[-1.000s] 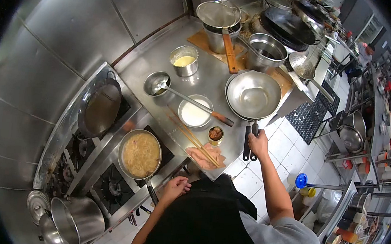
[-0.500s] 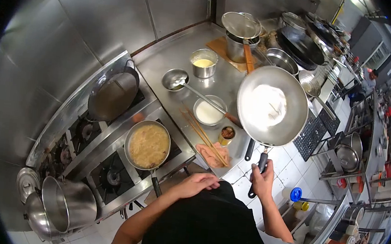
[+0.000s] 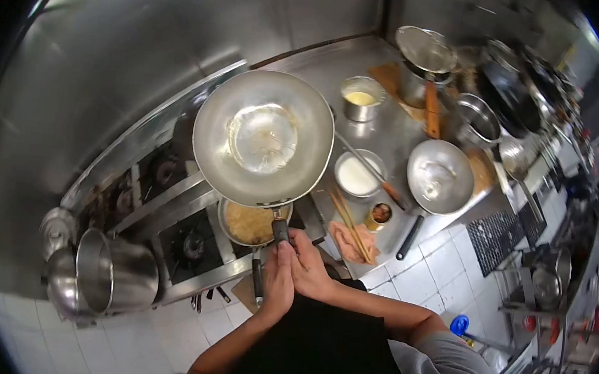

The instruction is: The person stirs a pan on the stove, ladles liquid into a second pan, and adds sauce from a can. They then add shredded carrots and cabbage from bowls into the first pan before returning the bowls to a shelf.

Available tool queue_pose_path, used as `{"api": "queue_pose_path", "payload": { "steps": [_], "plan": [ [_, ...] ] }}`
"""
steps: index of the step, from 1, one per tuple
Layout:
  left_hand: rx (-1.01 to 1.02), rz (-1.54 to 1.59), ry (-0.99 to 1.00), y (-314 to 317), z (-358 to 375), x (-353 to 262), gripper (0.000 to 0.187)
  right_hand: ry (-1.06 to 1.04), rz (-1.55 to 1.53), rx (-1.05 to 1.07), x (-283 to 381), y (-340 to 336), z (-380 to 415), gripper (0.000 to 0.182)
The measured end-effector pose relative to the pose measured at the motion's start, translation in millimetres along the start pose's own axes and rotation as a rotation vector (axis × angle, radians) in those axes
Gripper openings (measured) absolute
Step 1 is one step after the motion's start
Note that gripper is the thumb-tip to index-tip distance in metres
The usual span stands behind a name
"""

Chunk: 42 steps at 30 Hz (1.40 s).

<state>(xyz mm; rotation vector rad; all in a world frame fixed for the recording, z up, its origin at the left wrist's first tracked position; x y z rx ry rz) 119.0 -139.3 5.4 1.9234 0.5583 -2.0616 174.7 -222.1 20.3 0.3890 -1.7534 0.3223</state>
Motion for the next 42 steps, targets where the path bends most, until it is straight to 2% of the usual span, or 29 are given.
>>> {"api": "queue_pose_path", "payload": {
  "steps": [2, 3, 4, 5, 7, 8, 9, 10, 11, 15, 17, 19, 21, 23, 27, 30, 34, 36, 37, 39, 40, 41, 42],
  "plan": [
    [-0.044, -0.042, -0.001, -17, 5, -17, 0.032, -0.019, -0.111, 0.115, 0, 13, -10, 0.025],
    [-0.05, -0.07, 0.002, -22, 8, -26, 0.028, -0.079, -0.036, 0.255, 1, 13, -18, 0.024],
    [-0.064, 0.164, -0.168, -27, 13, -21, 0.034, -0.144, 0.039, 0.392, 1, 10, -27, 0.024],
    [-0.1, 0.158, -0.173, -36, 17, -19, 0.034, -0.21, 0.112, 0.523, 0, 5, -33, 0.025],
    [-0.147, 0.186, -0.278, -55, 31, -6, 0.027, 0.126, 0.181, 0.345, -34, -48, -67, 0.021],
    [-0.184, 0.304, -0.311, -64, 40, 3, 0.029, 0.069, 0.328, 0.162, -40, -85, -89, 0.022],
    [-0.224, 0.341, -0.343, -71, 49, 5, 0.022, -0.055, 0.487, -0.006, -67, -120, -109, 0.016],
    [-0.26, 0.33, -0.355, -77, 59, 9, 0.021, -0.115, 0.766, -0.039, -99, -156, -129, 0.017],
    [-0.302, 0.319, -0.368, -85, 71, 13, 0.021, -0.076, 1.006, -0.039, -119, -180, -139, 0.022],
    [-0.493, 0.305, -0.43, -120, 125, 26, 0.018, 0.175, 1.152, 0.199, -179, -223, -163, 0.039],
    [-0.587, 0.369, -0.448, -135, 156, 33, 0.019, 0.029, 1.252, 0.136, -185, -225, -170, 0.044],
    [-0.654, 0.547, -0.388, -144, 187, 31, 0.019, 0.029, 1.232, 0.131, -196, -231, -181, 0.045],
    [-0.708, 0.766, -0.287, -156, 225, 38, 0.016, 0.096, 1.288, 0.171, -206, -235, -188, 0.041],
    [-0.774, 1.025, -0.174, -175, 265, 56, 0.017, 0.064, 1.288, 0.231, -229, -244, -195, 0.035],
    [-0.779, 1.267, 0.007, -203, 312, 70, 0.018, -0.078, 1.235, 0.084, -208, -248, -199, 0.026],
    [-0.836, 1.218, 0.002, -217, 333, 77, 0.014, -0.215, 1.163, 0.041, -182, -249, -198, 0.027],
    [-0.834, 0.937, -0.066, -243, 354, 74, 0.009, -0.166, 1.109, -0.098, -121, -222, -171, 0.026],
    [-0.835, 0.797, -0.139, -262, 359, 70, 0.01, -0.252, 0.999, -0.156, -98, -216, -153, 0.022],
    [-0.849, 0.746, -0.16, -269, 352, 57, 0.012, -0.162, 0.949, -0.172, -70, -200, -137, 0.022],
    [-0.754, 0.643, -0.145, -287, 335, 33, 0.017, 0.04, 0.771, -0.216, -52, -194, -113, 0.026],
    [-0.674, 0.654, -0.123, -295, 323, 21, 0.021, 0.112, 0.676, -0.213, -46, -194, -98, 0.027],
    [-0.702, 0.566, -0.178, -304, 316, 9, 0.021, 0.177, 0.581, -0.221, -39, -195, -82, 0.027],
    [-0.64, 0.535, -0.167, -312, 305, 1, 0.021, 0.208, 0.449, -0.253, -30, -197, -65, 0.026]
  ]
}}
Point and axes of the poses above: each hand's wrist, its own z-axis away from the middle knuckle, its own y-axis out of the palm, x = y × z, the point moved 6 cm from there along -z, towards the middle knuckle, and after that the axes turned 5 degrees about -z, right-handed, at the moved point
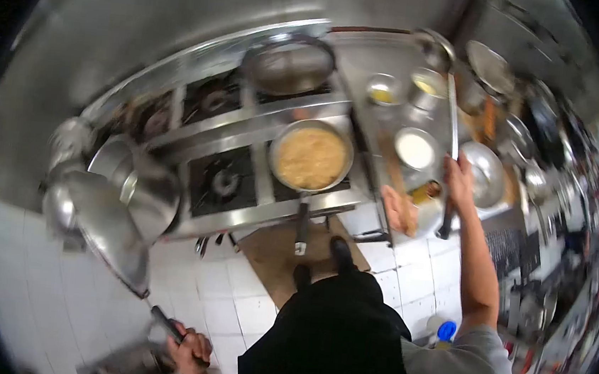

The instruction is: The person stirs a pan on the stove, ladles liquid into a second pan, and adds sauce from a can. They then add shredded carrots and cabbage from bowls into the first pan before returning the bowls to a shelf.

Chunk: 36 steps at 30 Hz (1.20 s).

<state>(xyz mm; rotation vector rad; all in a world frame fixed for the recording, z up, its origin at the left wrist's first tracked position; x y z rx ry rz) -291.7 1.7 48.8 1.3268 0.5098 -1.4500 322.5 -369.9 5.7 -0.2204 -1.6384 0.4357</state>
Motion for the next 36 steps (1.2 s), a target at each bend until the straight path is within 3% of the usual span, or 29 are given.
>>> {"api": "queue_pose_path", "payload": {
  "steps": [1, 3, 5, 8, 10, 11, 13, 15, 17, 19, 21, 22, 25, 27, 29, 31, 33, 35, 36],
  "plan": [
    [0.074, -0.032, -0.001, 6, -13, -9, 0.021, 0.045, -0.125, -0.024, 3, -12, 18, 0.024],
    [0.434, -0.106, 0.065, 51, -29, -30, 0.016, 0.114, -0.268, -0.042, 48, -42, 63, 0.019],
    [0.597, -0.267, 0.001, 86, -40, -39, 0.032, 0.133, -0.528, -0.096, 57, -83, 100, 0.015],
    [0.915, -0.234, 0.034, 170, -26, -33, 0.026, 0.116, -0.678, -0.128, 55, -165, 151, 0.017],
    [1.113, -0.166, -0.089, 230, -5, -15, 0.031, 0.099, -0.632, -0.2, 43, -217, 201, 0.02],
    [1.184, -0.225, -0.102, 263, 16, -8, 0.036, 0.104, -0.638, -0.226, 27, -238, 232, 0.022],
    [1.24, -0.356, -0.32, 301, 39, 24, 0.036, 0.197, -0.54, -0.379, -50, -265, 298, 0.023],
    [1.154, -0.608, -0.312, 347, 85, 46, 0.024, 0.449, -0.137, -0.641, -98, -277, 379, 0.025],
    [1.371, -0.503, -0.575, 373, 82, 110, 0.012, 0.439, 0.082, -0.764, -167, -261, 457, 0.028],
    [1.435, -0.607, -0.614, 412, 125, 142, 0.021, 0.601, 0.042, -0.862, -220, -227, 530, 0.029],
    [1.483, -0.74, -0.392, 459, 205, 137, 0.032, 0.866, -0.264, -0.933, -238, -201, 583, 0.029],
    [1.611, -0.798, -0.536, 467, 189, 171, 0.023, 0.88, -0.209, -0.967, -248, -195, 602, 0.029],
    [1.793, -0.633, -0.543, 510, 245, 201, 0.017, 0.924, -0.338, -1.05, -245, -211, 621, 0.029],
    [1.764, -0.592, -0.422, 535, 299, 196, 0.017, 0.87, -0.287, -1.1, -231, -247, 611, 0.032],
    [1.857, -0.567, -0.442, 567, 316, 220, 0.024, 0.652, -0.359, -1.155, -213, -291, 591, 0.027],
    [2.015, -0.558, -0.492, 605, 334, 248, 0.034, 0.502, -0.719, -1.259, -197, -316, 571, 0.025],
    [1.971, -0.587, -0.572, 633, 358, 278, 0.015, 0.568, -0.746, -1.225, -208, -321, 564, 0.023],
    [2.04, -0.641, -0.598, 659, 359, 324, 0.016, 0.666, -0.563, -1.27, -229, -326, 567, 0.02],
    [2.087, -0.705, -0.6, 668, 371, 339, 0.016, 0.694, -0.622, -1.269, -233, -331, 566, 0.019]
  ]
}}
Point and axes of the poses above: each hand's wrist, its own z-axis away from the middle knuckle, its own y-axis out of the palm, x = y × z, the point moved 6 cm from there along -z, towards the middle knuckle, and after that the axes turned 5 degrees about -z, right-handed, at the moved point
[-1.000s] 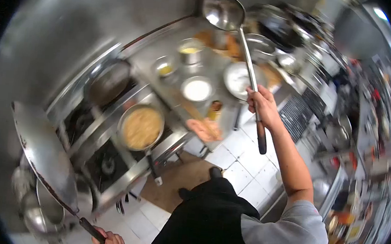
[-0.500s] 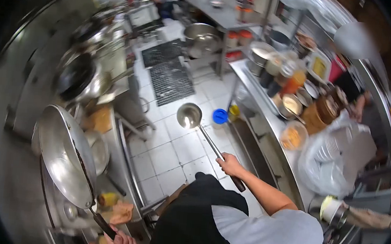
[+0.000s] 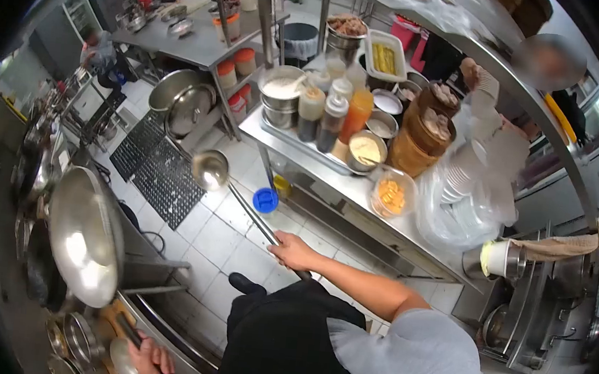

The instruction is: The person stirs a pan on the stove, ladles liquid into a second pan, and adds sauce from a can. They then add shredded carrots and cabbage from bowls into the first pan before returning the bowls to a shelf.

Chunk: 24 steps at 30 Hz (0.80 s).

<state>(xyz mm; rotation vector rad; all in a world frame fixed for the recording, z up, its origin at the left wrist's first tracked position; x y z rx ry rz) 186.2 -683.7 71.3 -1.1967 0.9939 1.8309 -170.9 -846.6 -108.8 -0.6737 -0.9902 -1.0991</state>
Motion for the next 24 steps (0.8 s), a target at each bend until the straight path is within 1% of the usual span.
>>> {"api": "queue_pose_path", "payload": {
  "steps": [1, 3, 5, 6, 7, 8, 10, 11, 13, 15, 19, 21, 22, 23, 24],
  "plan": [
    [-0.04, -0.117, -0.047, 0, -13, 8, 0.017, 0.051, -0.028, 0.009, 2, 3, -8, 0.019],
    [0.094, -0.127, -0.089, -4, -48, 27, 0.02, 0.098, -0.109, -0.03, -1, 8, -25, 0.02],
    [0.081, -0.1, -0.212, -14, -79, 37, 0.019, 0.148, -0.154, -0.074, -14, 16, -56, 0.018],
    [0.104, -0.157, -0.233, -15, -96, 35, 0.019, 0.171, -0.193, -0.077, -9, 23, -69, 0.017],
    [0.128, -0.207, -0.25, -14, -115, 33, 0.018, 0.189, -0.224, -0.084, 5, 25, -84, 0.017],
    [0.089, -0.185, -0.233, -16, -135, 29, 0.018, 0.179, -0.236, -0.084, 24, 28, -101, 0.016],
    [0.199, -0.209, -0.275, -12, -172, 25, 0.017, 0.167, -0.251, -0.095, 62, 33, -130, 0.014],
    [0.19, -0.249, -0.301, -13, -187, 24, 0.016, 0.154, -0.25, -0.107, 82, 32, -143, 0.013],
    [0.252, -0.255, -0.32, -4, -222, 10, 0.016, 0.111, -0.293, -0.096, 123, 38, -167, 0.012],
    [0.296, -0.233, -0.346, -5, -259, 8, 0.016, 0.041, -0.304, -0.133, 142, 41, -188, 0.012],
    [0.316, -0.32, -0.345, 0, -324, -5, 0.02, 0.012, -0.27, -0.177, 166, 42, -218, 0.01],
    [0.327, -0.308, -0.375, 8, -357, -7, 0.019, 0.053, -0.256, -0.169, 171, 34, -236, 0.011],
    [0.318, -0.292, -0.335, 14, -375, -13, 0.018, 0.066, -0.261, -0.151, 166, 31, -251, 0.012],
    [0.306, -0.301, -0.341, 16, -387, -13, 0.018, 0.074, -0.269, -0.14, 163, 29, -263, 0.012],
    [0.291, -0.289, -0.292, 22, -400, -18, 0.017, 0.078, -0.283, -0.144, 163, 28, -275, 0.012]
  ]
}}
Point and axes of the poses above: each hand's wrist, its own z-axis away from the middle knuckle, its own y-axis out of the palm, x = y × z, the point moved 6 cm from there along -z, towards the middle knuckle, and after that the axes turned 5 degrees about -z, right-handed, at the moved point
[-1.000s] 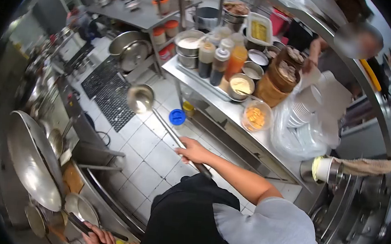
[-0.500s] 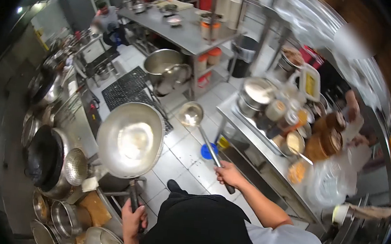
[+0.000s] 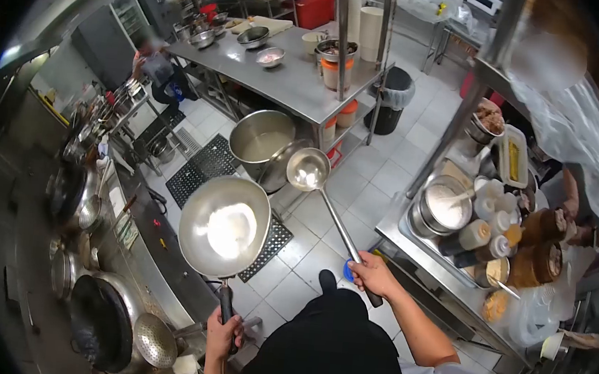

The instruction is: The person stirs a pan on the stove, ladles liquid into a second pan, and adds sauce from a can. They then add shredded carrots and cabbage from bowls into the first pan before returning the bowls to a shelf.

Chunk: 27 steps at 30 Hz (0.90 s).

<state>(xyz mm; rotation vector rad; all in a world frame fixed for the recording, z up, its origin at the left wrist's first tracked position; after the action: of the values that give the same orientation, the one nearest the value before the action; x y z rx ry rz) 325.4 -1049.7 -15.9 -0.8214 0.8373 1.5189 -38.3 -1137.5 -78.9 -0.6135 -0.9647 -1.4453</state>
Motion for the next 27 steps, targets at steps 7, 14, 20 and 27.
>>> {"api": "queue_pose_path", "payload": {
  "steps": [7, 14, 20, 27],
  "plan": [
    [-0.171, 0.036, 0.285, -3, -76, -73, 0.019, -0.123, -0.01, 0.111, 95, 20, -101, 0.016],
    [-0.269, 0.045, -0.024, -39, -200, -81, 0.019, -0.135, 0.461, 0.015, 139, 29, -227, 0.028],
    [-0.187, 0.024, -0.198, -90, -286, -18, 0.016, -0.328, 1.047, -0.127, 142, 50, -359, 0.024],
    [-0.129, -0.089, -0.286, -142, -352, -29, 0.014, -0.134, 1.469, -0.151, 170, 100, -489, 0.024]
  ]
}}
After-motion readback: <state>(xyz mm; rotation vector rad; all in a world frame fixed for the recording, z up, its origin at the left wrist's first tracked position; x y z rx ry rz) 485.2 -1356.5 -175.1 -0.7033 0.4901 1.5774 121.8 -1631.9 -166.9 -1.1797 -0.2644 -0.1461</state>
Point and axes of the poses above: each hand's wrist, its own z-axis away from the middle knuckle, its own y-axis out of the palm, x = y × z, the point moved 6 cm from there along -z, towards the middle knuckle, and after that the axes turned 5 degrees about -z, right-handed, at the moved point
